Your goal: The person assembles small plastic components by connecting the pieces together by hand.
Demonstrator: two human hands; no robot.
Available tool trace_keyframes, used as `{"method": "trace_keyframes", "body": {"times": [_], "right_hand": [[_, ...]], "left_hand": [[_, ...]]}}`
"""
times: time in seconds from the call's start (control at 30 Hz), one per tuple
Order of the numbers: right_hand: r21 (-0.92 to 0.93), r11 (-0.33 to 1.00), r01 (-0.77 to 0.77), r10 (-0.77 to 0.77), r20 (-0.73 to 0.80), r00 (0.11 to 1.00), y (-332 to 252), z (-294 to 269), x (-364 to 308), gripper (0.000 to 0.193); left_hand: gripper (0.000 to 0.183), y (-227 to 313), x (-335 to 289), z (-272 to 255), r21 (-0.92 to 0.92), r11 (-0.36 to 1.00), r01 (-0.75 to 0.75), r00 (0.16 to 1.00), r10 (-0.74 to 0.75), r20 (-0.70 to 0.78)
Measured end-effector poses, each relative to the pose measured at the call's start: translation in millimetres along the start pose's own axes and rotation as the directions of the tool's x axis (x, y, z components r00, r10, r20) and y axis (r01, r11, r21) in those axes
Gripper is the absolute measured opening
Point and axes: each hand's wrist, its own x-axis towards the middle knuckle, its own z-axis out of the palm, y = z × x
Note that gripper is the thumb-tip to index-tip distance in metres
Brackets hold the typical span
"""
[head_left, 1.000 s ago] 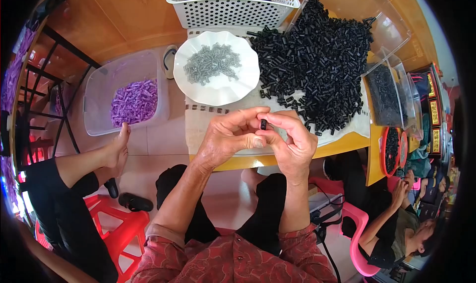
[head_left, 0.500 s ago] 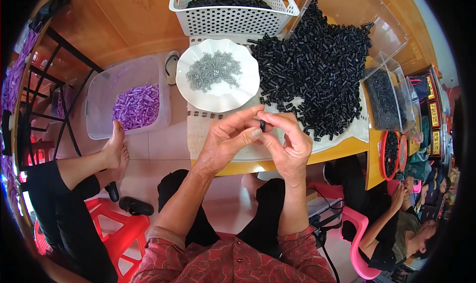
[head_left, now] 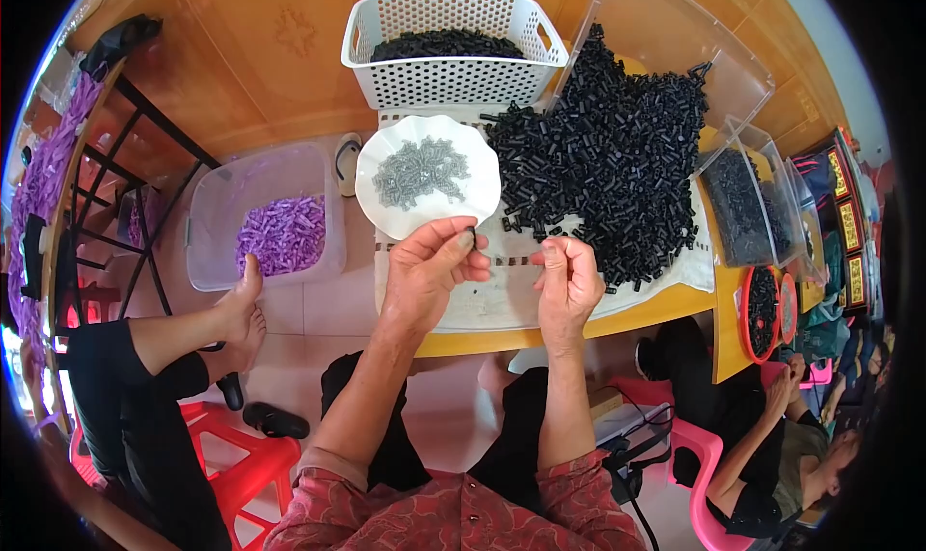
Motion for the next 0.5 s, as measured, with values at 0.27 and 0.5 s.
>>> {"method": "trace_keyframes", "body": {"times": [0.27, 0.5], "right_hand": [[-0.051, 0.996, 0.066, -0.079, -0.311, 0.947, 10.3, -19.7, 11.5, 0.02], [-0.1, 0.994, 0.054, -0.088, -0.378, 0.922, 22.1, -37.6, 22.8, 0.023]], "left_hand": [[0.014, 55.1, 110.9, 33.4, -0.018, 0.983, -0.184, 0.981, 0.184, 0.053], [0.027, 119.1, 171.9, 53.3, 0.127, 0.95, -0.286, 0.957, 0.276, 0.094]]}}
